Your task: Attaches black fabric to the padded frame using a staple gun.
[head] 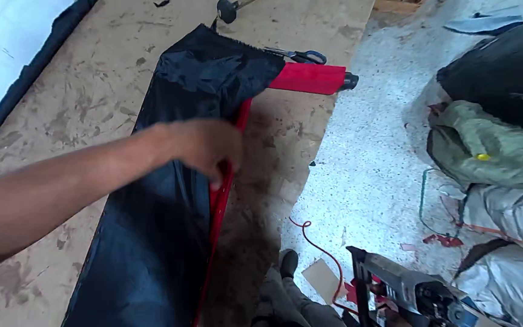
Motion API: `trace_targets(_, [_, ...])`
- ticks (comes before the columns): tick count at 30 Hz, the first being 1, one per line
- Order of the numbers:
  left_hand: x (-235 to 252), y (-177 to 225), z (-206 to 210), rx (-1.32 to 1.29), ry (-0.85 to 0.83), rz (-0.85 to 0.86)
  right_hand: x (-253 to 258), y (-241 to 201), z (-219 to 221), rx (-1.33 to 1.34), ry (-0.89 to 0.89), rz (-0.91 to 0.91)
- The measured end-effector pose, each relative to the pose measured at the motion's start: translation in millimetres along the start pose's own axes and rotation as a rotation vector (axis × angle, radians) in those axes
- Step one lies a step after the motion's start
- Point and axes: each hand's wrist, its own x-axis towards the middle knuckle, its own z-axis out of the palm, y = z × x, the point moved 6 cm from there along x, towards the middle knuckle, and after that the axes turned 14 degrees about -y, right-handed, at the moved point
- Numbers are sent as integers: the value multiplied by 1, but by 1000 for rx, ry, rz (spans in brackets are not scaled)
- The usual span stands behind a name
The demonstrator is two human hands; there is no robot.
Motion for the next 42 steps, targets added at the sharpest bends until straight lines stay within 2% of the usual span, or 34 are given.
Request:
trace_targets(2, [-7, 20, 71, 175, -257, 46, 6, -6, 11, -31, -46, -9])
trace_targets(4, [-8, 21, 101, 196, -315, 86, 14, -10, 24, -77, -94, 1])
trace_targets(7, [-2, 27, 81, 146, -244, 150, 23, -18, 38, -163, -151, 45])
trace_targets(10, [3, 24, 60, 19, -229, 111, 31, -26, 52, -238, -150, 40])
trace_targets(13, [13, 15, 57, -9, -240, 119, 33, -34, 63, -278, -156, 40])
trace_targets(19, [3, -3, 59, 30, -319, -1, 34, -55, 78, -362, -150, 48])
trace_targets(21, [3, -4, 60, 60, -264, 71, 35, -61, 82, -400, -139, 44])
trace_targets(24, [10, -14, 73, 11, -10, 307, 39, -78, 88, -467, -128, -17])
trace_targets(26, [13, -19, 77, -46, 124, 374, 42, -99, 94, -528, -115, -102])
trace_targets(30, [20, -25, 91, -47, 266, 356, 55, -144, 109, -648, -154, -327])
trace_targets(36, [18, -34, 99, -192, 313, 310, 87, -202, 140, -878, -182, -632])
trace_targets(38, [17, -32, 98, -202, 308, 275, 99, -213, 150, -956, -193, -665])
trace_targets(42, [15, -29, 95, -167, 266, 195, 120, -220, 166, -1111, -236, -607])
